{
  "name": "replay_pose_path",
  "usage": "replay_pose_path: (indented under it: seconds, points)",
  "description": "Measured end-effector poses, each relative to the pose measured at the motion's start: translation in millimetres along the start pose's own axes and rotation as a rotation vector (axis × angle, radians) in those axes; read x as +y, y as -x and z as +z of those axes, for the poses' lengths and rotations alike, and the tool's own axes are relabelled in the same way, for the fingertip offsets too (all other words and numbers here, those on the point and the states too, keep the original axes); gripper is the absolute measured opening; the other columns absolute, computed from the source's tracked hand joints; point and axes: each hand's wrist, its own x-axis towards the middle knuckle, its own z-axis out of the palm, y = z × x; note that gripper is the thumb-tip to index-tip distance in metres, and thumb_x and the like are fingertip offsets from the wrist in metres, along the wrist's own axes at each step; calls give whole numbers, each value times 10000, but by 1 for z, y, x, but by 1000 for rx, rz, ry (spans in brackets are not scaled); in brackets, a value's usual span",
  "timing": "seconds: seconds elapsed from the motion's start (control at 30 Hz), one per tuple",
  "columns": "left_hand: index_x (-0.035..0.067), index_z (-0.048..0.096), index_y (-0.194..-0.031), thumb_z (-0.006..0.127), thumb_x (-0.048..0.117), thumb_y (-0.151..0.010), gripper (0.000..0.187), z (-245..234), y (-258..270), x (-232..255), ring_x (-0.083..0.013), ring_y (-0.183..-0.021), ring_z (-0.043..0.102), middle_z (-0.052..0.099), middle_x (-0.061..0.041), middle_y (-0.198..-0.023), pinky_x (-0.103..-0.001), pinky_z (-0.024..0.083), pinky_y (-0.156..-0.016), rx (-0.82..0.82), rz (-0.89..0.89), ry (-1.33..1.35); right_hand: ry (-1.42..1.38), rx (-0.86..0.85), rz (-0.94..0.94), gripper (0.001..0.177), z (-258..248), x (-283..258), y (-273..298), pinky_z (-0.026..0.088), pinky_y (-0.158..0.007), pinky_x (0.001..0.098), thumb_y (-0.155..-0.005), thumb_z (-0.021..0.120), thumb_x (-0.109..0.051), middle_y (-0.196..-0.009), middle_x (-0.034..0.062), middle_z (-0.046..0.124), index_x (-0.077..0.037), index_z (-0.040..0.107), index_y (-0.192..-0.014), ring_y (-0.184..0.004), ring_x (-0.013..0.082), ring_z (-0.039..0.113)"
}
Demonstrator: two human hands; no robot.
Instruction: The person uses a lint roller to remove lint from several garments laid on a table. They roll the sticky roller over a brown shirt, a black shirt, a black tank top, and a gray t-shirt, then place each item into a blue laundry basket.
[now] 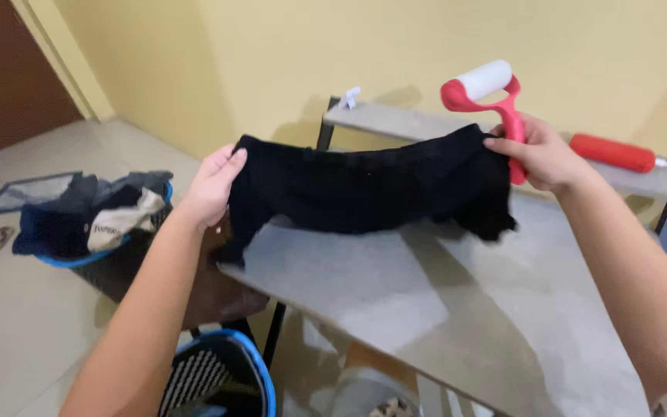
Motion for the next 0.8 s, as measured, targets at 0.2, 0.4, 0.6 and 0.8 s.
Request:
replay_pose_path:
  seconds: [0.2,0.4,0.6,0.8]
  points:
    - [-19,653,-1184,544,240,-1096,294,19,-53,63,-148,-924,706,745,-94,-1070,-296,571,-851,-30,-35,29,93,99,-201,186,-14,-69,-5,540,-772,270,-988,705,-67,-979,37,680,-23,633,-1154,-885,118,655]
    - [78,650,-1110,579,100,-1020,117,9,-110,-1,-157,-918,681,726,-79,-1011,-302,568,-828,89,-106,-67,590,253,-283,319,-49,-25,-54,523,-832,316,-926,754,-166,-989,52,690,-31,641,-1192,-927,149,638]
    - [52,735,-1078,528,-23,-988,238,-23,-123,-164,-218,-1007,682,758,-115,-1061,-322,534,-914,-119,-59,-437,1012,161,-237,317,-57,126,-84,511,-812,474,-808,788,-180,-952,219,675,-25,638,-1041,-927,398,657]
    - [93,702,-1293,598,-4,-858,458,-8,-103,-233,-415,-1211,585,590,-237,-1377,-461,475,-1014,61,-13,-1180,1042,161,-257,293,-22,202,-79,497,-818,499,-844,770,-193,-962,251,645,-18,616,-1022,-927,459,620]
